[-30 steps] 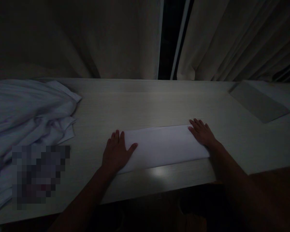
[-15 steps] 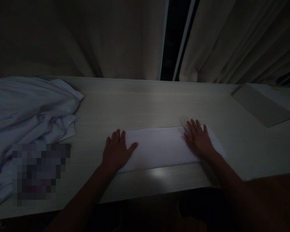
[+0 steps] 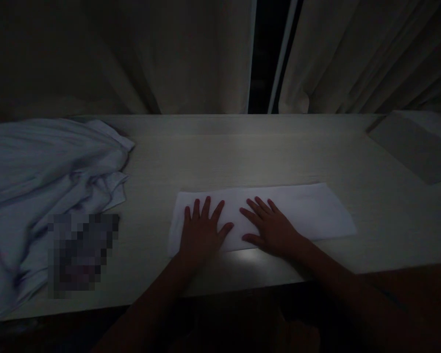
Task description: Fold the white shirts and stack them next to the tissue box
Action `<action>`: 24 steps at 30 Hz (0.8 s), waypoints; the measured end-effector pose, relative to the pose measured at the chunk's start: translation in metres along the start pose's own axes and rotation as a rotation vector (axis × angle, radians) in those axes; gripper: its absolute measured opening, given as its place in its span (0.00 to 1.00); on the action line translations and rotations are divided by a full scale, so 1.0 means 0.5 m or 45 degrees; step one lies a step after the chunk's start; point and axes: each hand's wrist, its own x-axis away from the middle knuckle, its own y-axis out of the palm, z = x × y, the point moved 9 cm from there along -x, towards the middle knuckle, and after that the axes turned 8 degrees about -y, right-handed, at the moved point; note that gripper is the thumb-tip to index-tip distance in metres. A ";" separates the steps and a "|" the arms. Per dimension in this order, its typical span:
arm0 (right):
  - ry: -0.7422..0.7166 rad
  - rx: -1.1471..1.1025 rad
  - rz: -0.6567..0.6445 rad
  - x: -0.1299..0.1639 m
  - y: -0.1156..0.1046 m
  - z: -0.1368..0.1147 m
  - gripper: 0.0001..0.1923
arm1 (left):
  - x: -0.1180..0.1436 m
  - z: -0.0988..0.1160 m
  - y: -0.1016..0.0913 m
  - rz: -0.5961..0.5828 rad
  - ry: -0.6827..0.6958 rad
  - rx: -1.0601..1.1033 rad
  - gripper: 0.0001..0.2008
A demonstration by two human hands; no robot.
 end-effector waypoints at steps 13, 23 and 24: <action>0.372 0.159 -0.042 0.073 -0.014 0.208 0.32 | -0.052 -0.137 0.029 -0.028 -0.128 0.076 0.37; 0.587 0.230 0.059 0.145 -0.025 0.361 0.31 | -0.053 -0.137 0.029 -0.005 -0.120 0.067 0.38; 0.584 0.233 0.076 0.149 -0.026 0.369 0.30 | -0.054 -0.138 0.030 -0.007 -0.114 0.069 0.38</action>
